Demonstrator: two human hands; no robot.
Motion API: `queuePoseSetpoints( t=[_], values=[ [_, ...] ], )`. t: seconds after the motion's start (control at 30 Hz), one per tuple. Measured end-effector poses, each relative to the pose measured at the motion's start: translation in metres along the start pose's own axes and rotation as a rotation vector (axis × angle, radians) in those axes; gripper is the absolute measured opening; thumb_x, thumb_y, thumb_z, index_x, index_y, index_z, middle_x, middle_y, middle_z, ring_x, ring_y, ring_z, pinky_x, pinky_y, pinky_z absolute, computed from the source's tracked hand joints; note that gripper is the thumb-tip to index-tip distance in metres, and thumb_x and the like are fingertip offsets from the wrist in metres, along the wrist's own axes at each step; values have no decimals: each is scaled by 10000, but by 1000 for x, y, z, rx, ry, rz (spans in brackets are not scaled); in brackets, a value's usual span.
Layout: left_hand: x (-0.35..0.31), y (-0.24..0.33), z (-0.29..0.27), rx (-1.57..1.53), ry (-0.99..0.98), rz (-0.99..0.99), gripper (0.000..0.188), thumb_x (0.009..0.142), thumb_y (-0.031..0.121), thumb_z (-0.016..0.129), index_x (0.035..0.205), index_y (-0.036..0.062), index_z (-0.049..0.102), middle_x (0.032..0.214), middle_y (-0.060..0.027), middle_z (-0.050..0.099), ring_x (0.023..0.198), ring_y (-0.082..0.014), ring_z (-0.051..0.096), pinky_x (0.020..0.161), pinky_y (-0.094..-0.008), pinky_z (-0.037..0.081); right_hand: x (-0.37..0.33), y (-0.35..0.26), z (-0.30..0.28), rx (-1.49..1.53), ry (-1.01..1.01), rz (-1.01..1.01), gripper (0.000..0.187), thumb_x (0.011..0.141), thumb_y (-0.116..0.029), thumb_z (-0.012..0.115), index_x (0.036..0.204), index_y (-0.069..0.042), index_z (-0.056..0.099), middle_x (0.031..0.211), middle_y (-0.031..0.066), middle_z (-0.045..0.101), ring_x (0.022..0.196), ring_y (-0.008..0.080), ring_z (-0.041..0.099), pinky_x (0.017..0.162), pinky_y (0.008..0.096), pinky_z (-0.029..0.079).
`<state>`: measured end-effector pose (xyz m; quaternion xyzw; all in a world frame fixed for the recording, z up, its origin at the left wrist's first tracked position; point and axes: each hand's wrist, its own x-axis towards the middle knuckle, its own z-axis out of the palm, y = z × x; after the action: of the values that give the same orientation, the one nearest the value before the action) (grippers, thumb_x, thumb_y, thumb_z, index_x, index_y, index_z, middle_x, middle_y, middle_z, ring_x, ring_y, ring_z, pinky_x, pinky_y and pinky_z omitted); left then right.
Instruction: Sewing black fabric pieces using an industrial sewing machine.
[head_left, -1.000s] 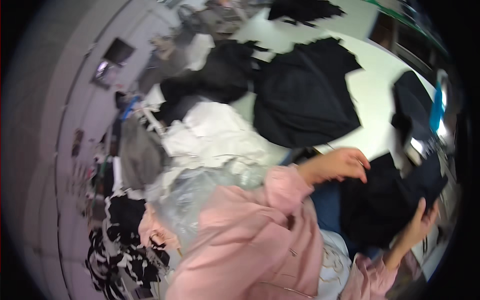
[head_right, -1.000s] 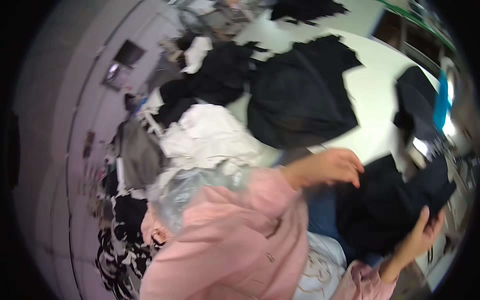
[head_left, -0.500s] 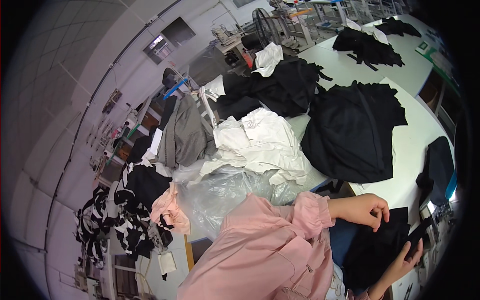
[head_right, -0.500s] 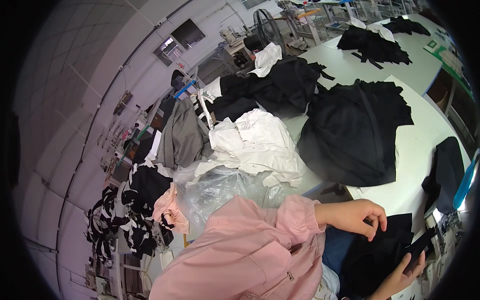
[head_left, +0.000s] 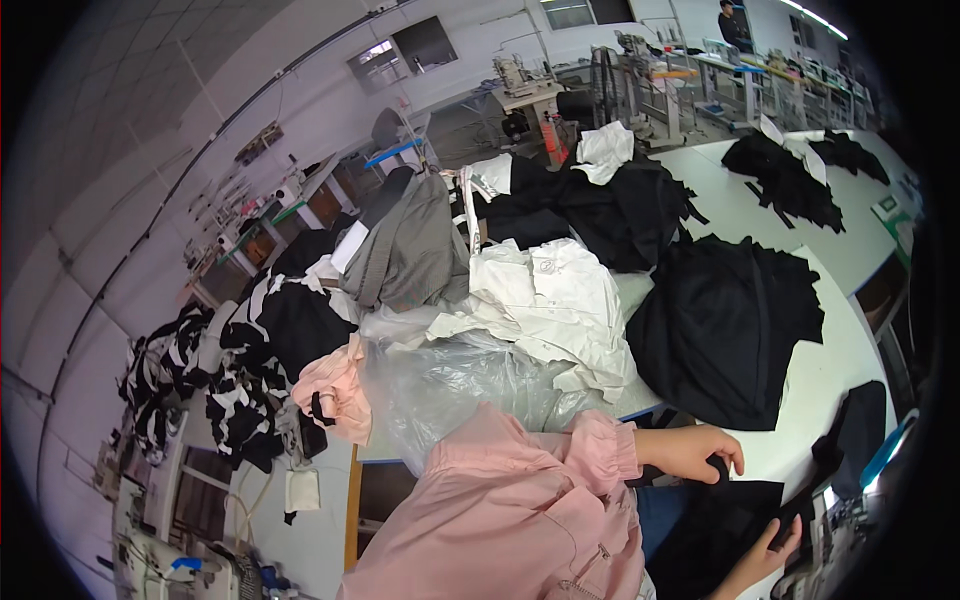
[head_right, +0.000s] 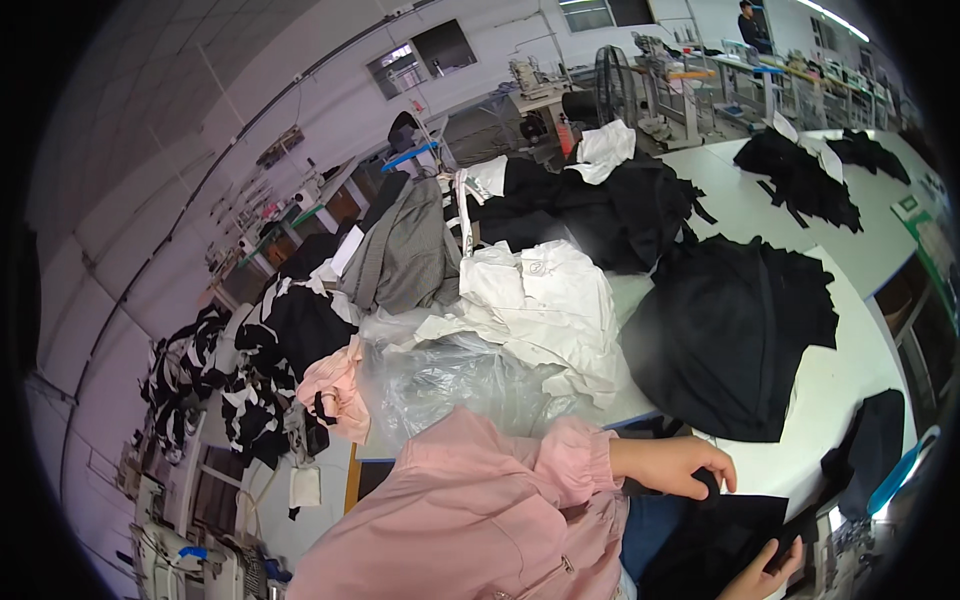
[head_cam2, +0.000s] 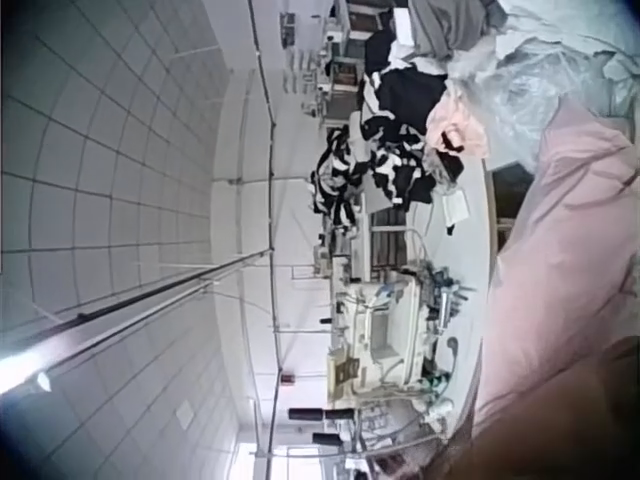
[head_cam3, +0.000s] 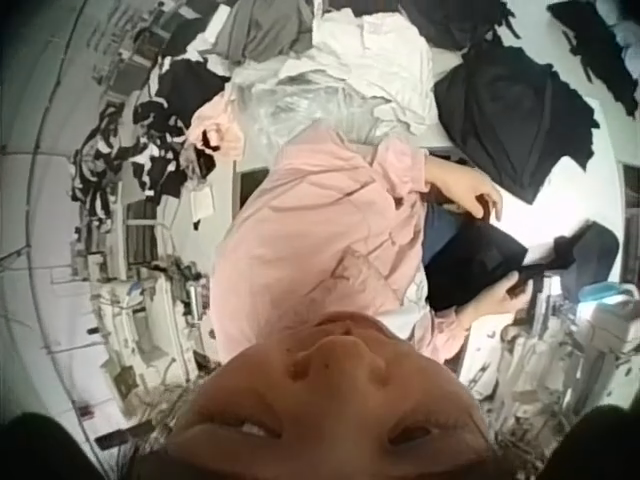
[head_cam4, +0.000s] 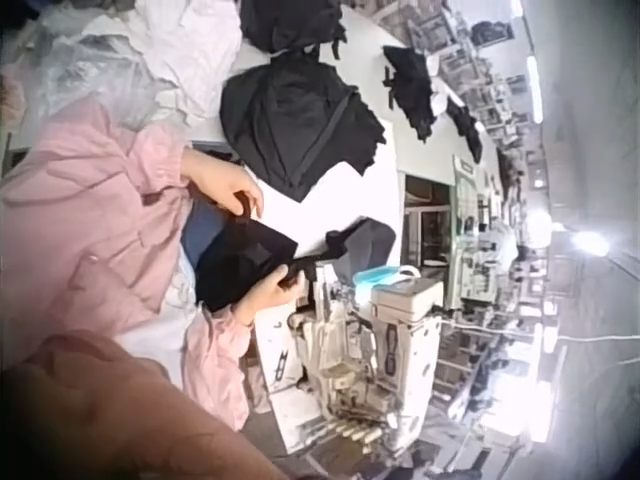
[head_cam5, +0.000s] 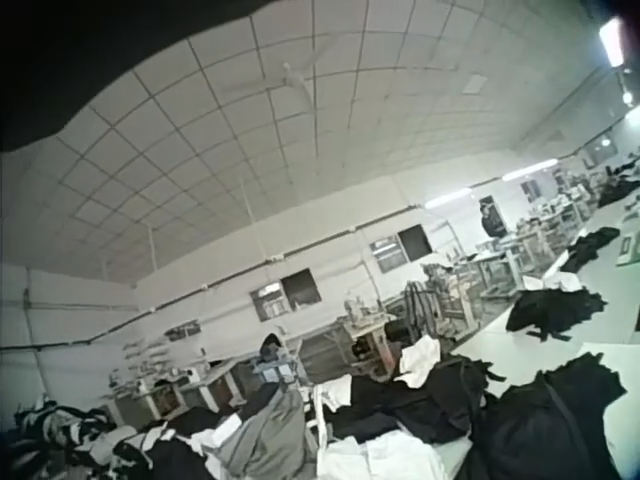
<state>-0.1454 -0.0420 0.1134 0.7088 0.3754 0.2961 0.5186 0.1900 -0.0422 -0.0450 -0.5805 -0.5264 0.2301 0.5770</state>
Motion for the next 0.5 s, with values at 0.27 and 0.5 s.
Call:
queuePoseSetpoints(
  t=[0.27,0.5],
  values=[
    [2,-2,3,37,-62,-82,291,991,159,713,1244,15,714,1030,-73,749,884,-120,686,756,-300,570,-20,-79,0,-118,92,50,262,900,-46,680,1158,3,673,1085,142,684,1010,278,656,969,382,516],
    [-38,42,-53,67,312,-227,260,1061,110,661,1289,-12,689,1161,-119,754,1088,-210,687,1010,-339,521,-14,-65,41,47,-106,44,378,974,-180,687,1328,-64,623,1242,195,709,1153,385,688,986,444,540]
  ],
)
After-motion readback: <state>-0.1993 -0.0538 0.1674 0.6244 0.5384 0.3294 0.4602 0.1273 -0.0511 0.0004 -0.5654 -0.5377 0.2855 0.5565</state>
